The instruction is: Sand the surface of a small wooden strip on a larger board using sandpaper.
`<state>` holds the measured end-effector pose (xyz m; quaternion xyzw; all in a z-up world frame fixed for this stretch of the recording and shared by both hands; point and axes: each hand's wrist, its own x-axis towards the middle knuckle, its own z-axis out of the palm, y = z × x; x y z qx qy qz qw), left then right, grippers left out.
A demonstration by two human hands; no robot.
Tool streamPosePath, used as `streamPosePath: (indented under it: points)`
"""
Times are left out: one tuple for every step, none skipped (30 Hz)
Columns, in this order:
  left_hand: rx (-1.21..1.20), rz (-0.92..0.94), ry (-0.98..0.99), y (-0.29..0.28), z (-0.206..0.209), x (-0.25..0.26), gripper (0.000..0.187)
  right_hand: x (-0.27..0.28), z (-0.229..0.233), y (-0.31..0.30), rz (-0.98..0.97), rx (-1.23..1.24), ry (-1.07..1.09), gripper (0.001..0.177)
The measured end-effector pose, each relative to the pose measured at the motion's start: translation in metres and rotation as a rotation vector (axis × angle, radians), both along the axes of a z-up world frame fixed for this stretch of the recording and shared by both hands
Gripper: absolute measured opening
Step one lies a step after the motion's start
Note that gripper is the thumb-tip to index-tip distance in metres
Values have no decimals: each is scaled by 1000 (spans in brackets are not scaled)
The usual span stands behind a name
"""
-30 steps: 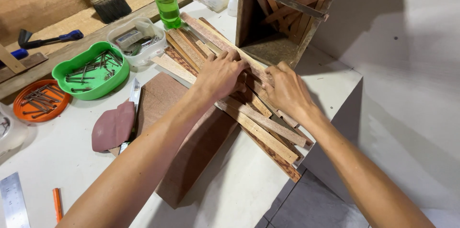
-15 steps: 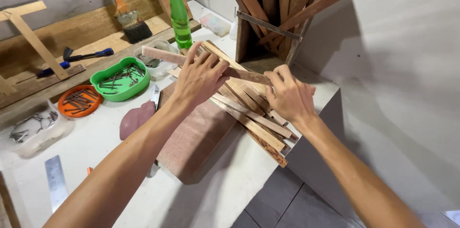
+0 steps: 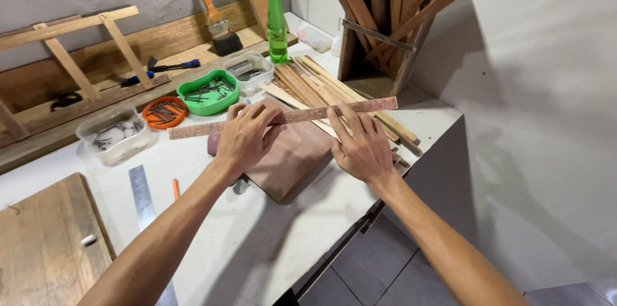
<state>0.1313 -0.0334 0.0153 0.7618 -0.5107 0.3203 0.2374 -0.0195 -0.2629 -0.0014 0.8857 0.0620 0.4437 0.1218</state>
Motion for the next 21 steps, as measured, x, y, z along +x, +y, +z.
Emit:
streamPosePath:
  points:
    - [0,10,-2,10,5,-4,28,-1,3,8,10,0,-2,60]
    - [31,27,44,21,9,-8,25,-2,6,16,17,-11,5,62]
    - [62,45,90,33,13,-12,25,-2,8,25,25,-21,11,63]
    - [60,61,87,46,15,-13,25,0,10,33,41,-23,8,63]
    - [130,117,135,59,17,-15,28,2,11,41,69,-27,10,65]
    - [201,176,185,72,19,-17,35,5,13,50,100,-30,14,66]
    - [198,196,185,83,21,-20,35,8,15,58,119,-30,11,66]
    - [197,225,218,95,23,-23,37,11,17,68,142,-47,3,67]
    - [194,253,251,108,25,-26,39,15,19,79,165,-64,-5,67]
    - [192,279,253,120,30,-32,39,19,22,91,190,-63,-6,67]
    - [179,320,350,131,35,-39,41,23,24,103,204,-73,-21,69]
    - [160,361,446,143,40,-45,44,26,26,116,219,-84,-37,71]
    - [153,387,449,157,41,-49,44,30,27,128,246,-86,-38,71]
    - [132,409,506,169,44,-54,42,33,29,140,281,-72,-28,71]
    - [110,430,563,182,46,-59,40,36,31,151,317,-60,-17,71]
    - [99,456,565,193,46,-62,40,39,33,162,344,-63,-18,71]
    - [104,490,607,205,46,-66,42,42,35,174,359,-67,-2,72]
    - [107,529,648,219,47,-71,44,45,38,188,378,-71,12,73]
    - [95,559,649,233,48,-74,44,51,38,200,409,-73,9,73]
    - [58,568,688,245,48,-78,46,55,38,210,430,-84,-7,70]
    - [21,577,726,257,48,-82,50,60,37,221,451,-95,-22,68]
